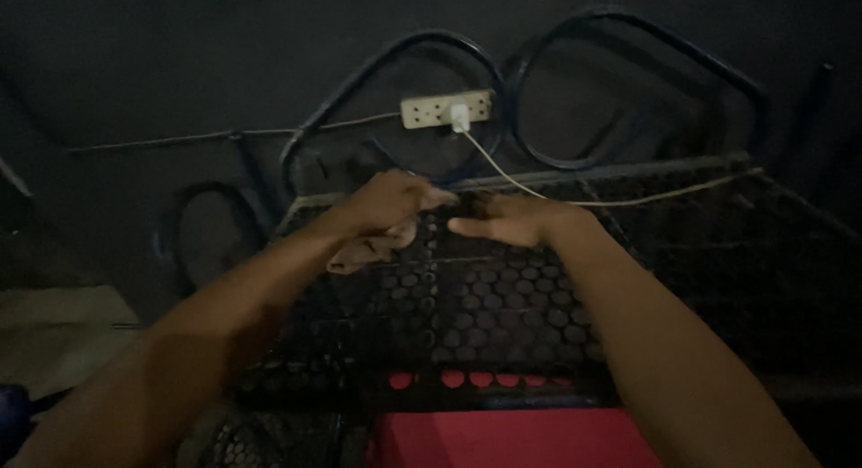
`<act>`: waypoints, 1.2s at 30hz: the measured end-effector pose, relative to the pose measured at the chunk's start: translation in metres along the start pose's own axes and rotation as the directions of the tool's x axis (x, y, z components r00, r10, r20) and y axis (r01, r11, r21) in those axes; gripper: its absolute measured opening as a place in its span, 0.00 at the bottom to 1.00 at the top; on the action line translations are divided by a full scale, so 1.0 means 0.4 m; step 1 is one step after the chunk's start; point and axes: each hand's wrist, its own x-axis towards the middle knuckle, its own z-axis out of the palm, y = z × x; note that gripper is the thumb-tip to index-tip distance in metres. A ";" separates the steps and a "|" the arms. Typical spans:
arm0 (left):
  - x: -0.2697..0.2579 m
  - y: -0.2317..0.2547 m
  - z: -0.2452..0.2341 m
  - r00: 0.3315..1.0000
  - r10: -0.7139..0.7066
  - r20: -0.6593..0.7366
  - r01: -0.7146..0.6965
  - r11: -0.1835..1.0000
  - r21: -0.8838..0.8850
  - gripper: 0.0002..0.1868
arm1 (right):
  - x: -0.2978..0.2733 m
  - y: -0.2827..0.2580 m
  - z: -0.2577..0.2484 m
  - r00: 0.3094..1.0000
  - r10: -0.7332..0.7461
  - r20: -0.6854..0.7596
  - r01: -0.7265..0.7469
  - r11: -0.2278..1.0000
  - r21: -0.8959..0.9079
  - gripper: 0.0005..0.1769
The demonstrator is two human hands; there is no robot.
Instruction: Cleaning several dumbbells and a shelf with a cloth.
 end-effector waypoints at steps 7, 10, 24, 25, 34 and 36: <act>-0.029 0.168 0.083 0.878 0.072 -0.474 -0.036 0.996 0.084 0.21 | -0.020 0.019 -0.022 0.991 0.099 -0.090 -0.089 0.990 0.105 0.61; 0.081 0.011 0.144 0.690 0.685 -0.232 -0.385 0.620 0.684 0.15 | -0.012 0.052 -0.019 0.993 0.069 -0.091 -0.059 0.992 0.110 0.53; 0.102 0.225 0.167 0.961 0.227 -0.160 -0.120 0.859 0.497 0.13 | -0.026 0.102 -0.030 0.992 -0.032 -0.119 0.035 0.999 0.020 0.34; 0.118 0.192 0.184 0.971 0.161 -0.174 -0.044 0.845 0.534 0.16 | -0.023 0.104 -0.028 0.989 -0.061 -0.133 0.057 0.998 -0.027 0.35; 0.073 0.296 0.160 0.933 -0.116 -0.342 0.299 0.779 0.551 0.29 | -0.059 0.213 -0.017 0.989 -0.144 -0.034 0.130 0.955 -0.266 0.46; 0.094 0.278 0.169 0.933 -0.132 -0.336 0.307 0.777 0.549 0.29 | -0.081 0.247 -0.012 0.998 -0.063 -0.028 0.051 0.949 -0.312 0.53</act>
